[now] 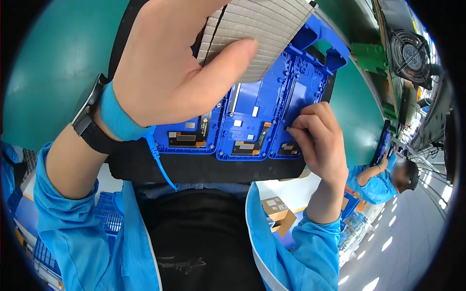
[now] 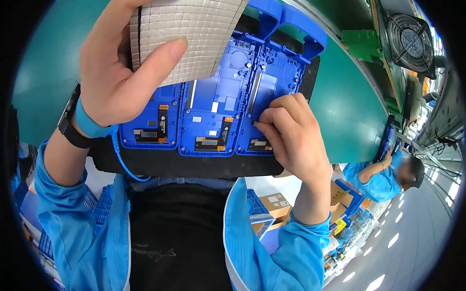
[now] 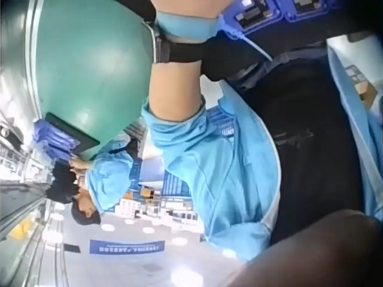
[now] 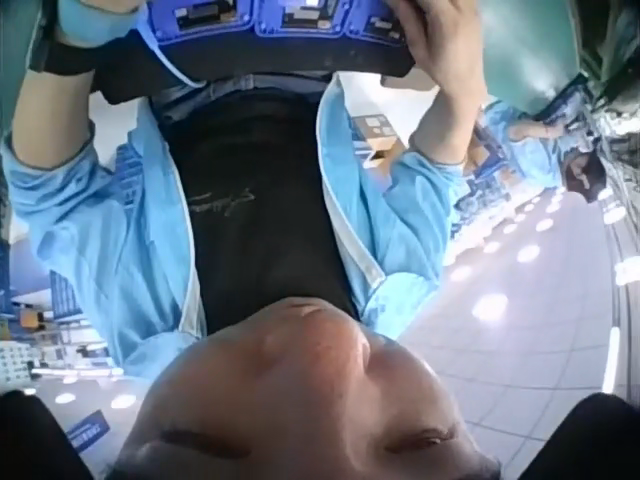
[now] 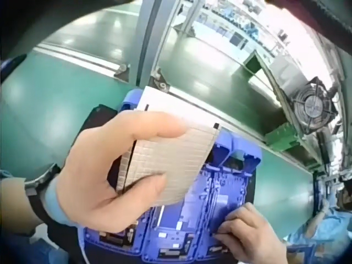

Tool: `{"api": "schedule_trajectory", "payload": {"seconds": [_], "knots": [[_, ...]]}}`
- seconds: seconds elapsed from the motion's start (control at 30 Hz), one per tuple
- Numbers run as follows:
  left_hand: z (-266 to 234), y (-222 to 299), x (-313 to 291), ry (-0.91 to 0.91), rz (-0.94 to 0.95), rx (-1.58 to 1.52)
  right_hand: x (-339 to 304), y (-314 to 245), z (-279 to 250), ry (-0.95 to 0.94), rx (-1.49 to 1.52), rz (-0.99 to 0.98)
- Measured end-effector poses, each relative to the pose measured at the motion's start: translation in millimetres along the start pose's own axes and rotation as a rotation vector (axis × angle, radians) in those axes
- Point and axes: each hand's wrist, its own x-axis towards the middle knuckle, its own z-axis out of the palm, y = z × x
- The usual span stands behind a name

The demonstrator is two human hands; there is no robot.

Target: Assembling internal components into blue plastic device housings on an electronics production line.

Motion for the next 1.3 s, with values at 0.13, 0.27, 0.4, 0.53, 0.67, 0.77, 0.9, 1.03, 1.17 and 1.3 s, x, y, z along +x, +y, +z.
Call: {"api": "schedule_trajectory", "payload": {"seconds": [0.13,0.27,0.4,0.53,0.67,0.77,0.9,1.03,1.17,1.3], "knots": [[1,2,-1,0.023,-0.134,-0.102,-7,2,-2,0.079,0.038,-0.005],[3,3,0,0.027,-0.147,-0.094,-17,6,-3,0.084,-0.008,-0.015],[-2,0,-1,-0.031,-0.083,-0.046,-14,0,2,0.105,0.029,0.045],[7,5,-6,-0.031,-0.154,-0.056,-9,2,6,0.064,-0.067,-0.028],[1,2,-2,-0.039,-0.025,0.049,-9,1,6,0.072,-0.104,-0.052],[-2,0,-2,-0.043,0.057,0.121,-11,0,5,0.052,-0.063,-0.039],[7,2,-6,-0.05,-0.098,-0.035,-18,0,-9,0.011,0.053,0.061],[8,5,-6,-0.052,-0.136,-0.07,-22,3,-8,-0.036,0.001,0.066],[6,0,-9,-0.041,-0.13,-0.072,-22,1,-6,-0.039,0.01,0.085],[7,1,-7,-0.029,-0.123,-0.07,-21,0,-5,-0.043,-0.044,0.027]]}}
